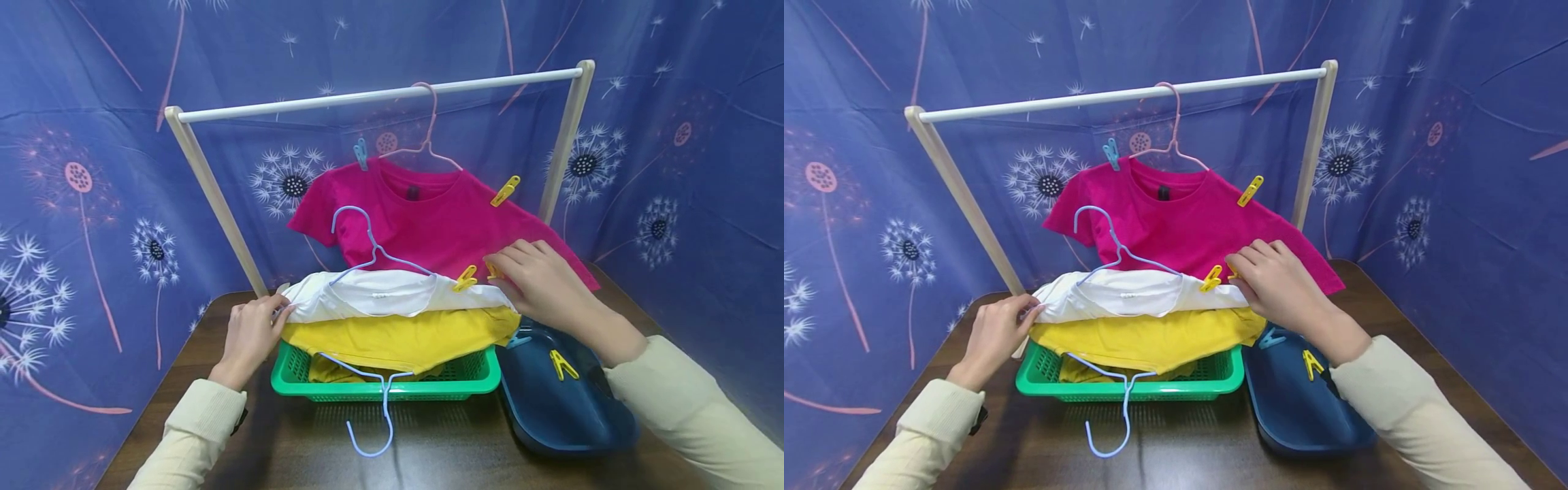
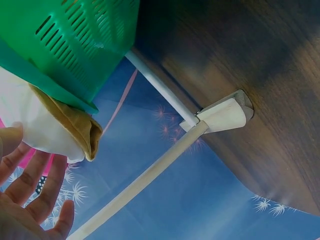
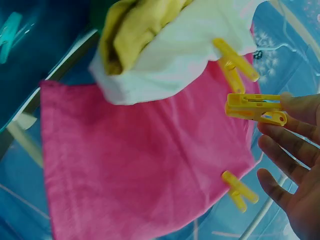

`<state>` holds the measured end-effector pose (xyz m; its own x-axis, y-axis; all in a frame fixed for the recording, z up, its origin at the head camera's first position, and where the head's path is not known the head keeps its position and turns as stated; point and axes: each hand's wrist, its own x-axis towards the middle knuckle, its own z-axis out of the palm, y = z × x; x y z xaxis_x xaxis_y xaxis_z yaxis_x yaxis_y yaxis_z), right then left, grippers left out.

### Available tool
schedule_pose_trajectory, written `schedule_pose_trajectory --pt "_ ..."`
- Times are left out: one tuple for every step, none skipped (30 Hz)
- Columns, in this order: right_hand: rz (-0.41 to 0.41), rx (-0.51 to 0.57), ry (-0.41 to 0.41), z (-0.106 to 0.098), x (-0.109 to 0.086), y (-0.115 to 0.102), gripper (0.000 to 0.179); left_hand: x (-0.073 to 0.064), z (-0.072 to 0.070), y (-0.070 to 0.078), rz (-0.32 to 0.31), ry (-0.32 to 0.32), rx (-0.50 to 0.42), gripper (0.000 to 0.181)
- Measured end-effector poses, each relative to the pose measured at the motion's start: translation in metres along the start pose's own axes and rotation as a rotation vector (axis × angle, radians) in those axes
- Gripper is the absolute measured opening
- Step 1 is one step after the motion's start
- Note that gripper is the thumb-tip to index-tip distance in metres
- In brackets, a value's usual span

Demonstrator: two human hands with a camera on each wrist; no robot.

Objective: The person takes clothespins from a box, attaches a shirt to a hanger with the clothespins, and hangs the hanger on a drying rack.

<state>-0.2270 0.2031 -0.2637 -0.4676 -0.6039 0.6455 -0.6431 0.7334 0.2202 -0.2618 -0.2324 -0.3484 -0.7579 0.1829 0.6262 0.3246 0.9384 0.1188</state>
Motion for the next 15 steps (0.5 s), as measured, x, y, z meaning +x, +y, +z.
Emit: schedule_pose_trajectory --pt "-0.005 0.002 0.004 0.001 0.002 -0.002 0.037 0.0 0.0 0.0 0.002 0.003 0.0 0.015" --pt "-0.009 0.004 0.008 0.002 0.005 -0.005 0.037 0.0 0.0 0.0 0.004 0.006 0.001 0.015" --pt "-0.013 0.007 0.011 0.003 0.007 -0.007 0.037 0.0 0.0 -0.001 0.006 0.008 0.001 0.015" --pt "-0.018 0.011 0.013 0.004 0.01 -0.009 0.036 0.0 0.0 -0.001 0.006 0.009 0.0 0.015" --pt "-0.023 0.013 0.012 0.005 0.012 -0.01 0.036 0.0 0.0 -0.001 0.007 0.011 0.0 0.015" --pt "-0.029 0.012 0.012 0.007 0.014 -0.012 0.037 0.0 0.0 -0.001 0.008 0.013 -0.001 0.014" --pt "-0.037 0.012 0.012 0.008 0.016 -0.014 0.037 0.0 0.0 -0.001 0.009 0.015 -0.001 0.014" --pt "-0.045 0.013 0.012 0.009 0.018 -0.015 0.037 0.0 0.0 -0.001 0.01 0.015 -0.002 0.014" --pt "-0.053 0.013 0.014 0.01 0.02 -0.017 0.037 0.0 0.0 -0.001 0.01 0.016 -0.003 0.013" --pt "-0.063 0.014 0.019 0.011 0.021 -0.019 0.037 0.0 0.0 -0.001 0.01 0.015 -0.005 0.013" --pt "-0.071 0.013 0.023 0.012 0.023 -0.02 0.038 0.0 0.0 -0.001 0.01 0.014 -0.006 0.013" --pt "-0.079 0.014 0.032 0.013 0.024 -0.021 0.038 0.0 0.0 -0.001 0.009 0.012 -0.006 0.013" --pt "-0.085 0.019 0.04 0.013 0.025 -0.023 0.038 0.0 0.0 -0.001 0.008 0.01 -0.006 0.013" --pt "-0.089 0.024 0.049 0.013 0.027 -0.024 0.038 0.0 0.0 -0.002 0.007 0.008 -0.007 0.013" --pt "-0.095 0.029 0.057 0.014 0.028 -0.025 0.038 0.0 0.0 -0.002 0.006 0.008 -0.006 0.013"
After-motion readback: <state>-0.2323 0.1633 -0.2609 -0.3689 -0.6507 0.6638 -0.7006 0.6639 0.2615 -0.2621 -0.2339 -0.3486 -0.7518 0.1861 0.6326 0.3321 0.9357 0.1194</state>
